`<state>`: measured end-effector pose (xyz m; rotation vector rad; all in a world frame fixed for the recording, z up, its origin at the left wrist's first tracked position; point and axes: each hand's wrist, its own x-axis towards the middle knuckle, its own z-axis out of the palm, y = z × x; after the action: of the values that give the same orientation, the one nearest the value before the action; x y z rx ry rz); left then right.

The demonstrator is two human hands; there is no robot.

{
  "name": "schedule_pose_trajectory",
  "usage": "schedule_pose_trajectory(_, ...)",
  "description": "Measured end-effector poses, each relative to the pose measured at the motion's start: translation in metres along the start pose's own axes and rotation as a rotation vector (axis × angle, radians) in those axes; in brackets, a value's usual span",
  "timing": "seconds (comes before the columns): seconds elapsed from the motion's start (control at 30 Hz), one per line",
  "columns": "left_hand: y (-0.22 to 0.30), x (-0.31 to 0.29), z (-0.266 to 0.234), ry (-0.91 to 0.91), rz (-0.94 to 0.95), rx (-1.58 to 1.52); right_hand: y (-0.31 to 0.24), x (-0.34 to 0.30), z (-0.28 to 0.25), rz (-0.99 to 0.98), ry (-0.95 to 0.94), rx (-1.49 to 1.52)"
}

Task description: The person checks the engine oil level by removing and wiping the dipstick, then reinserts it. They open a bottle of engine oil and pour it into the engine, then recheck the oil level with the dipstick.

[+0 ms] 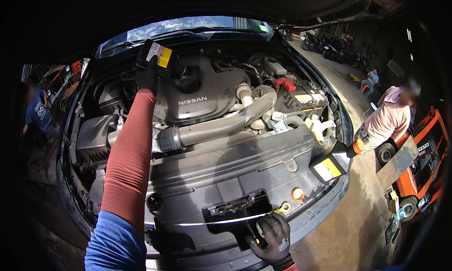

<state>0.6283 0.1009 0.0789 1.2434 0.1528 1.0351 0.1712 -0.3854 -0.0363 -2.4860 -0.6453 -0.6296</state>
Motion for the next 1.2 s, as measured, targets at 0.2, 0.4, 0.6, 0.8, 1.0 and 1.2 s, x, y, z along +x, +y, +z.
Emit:
schedule_pose_trajectory(0.2, 0.01, -0.016, 0.006, -0.081, 0.149, 0.006, -0.002, 0.0, -0.002, 0.016, -0.026, -0.03)
schedule_pose_trajectory(0.4, 0.007, -0.016, 0.008, -0.097, 0.195, -0.018, -0.001, -0.001, -0.001, 0.031, -0.033, -0.017)
schedule_pose_trajectory(0.6, 0.026, -0.033, 0.009, -0.022, 0.099, 0.016, -0.001, 0.0, -0.002, 0.026, -0.039, -0.016)
schedule_pose_trajectory(0.8, 0.006, -0.023, -0.006, 0.175, -0.354, -0.111, -0.003, 0.001, -0.004, 0.031, -0.029, -0.016)
schedule_pose_trajectory(1.0, -0.033, -0.01, -0.024, 0.25, -0.621, -0.132, -0.001, 0.0, -0.001, 0.0, -0.014, 0.003)
schedule_pose_trajectory(1.2, -0.008, -0.039, -0.021, 0.147, -0.677, -0.298, -0.004, 0.002, -0.003, -0.002, -0.007, -0.002)
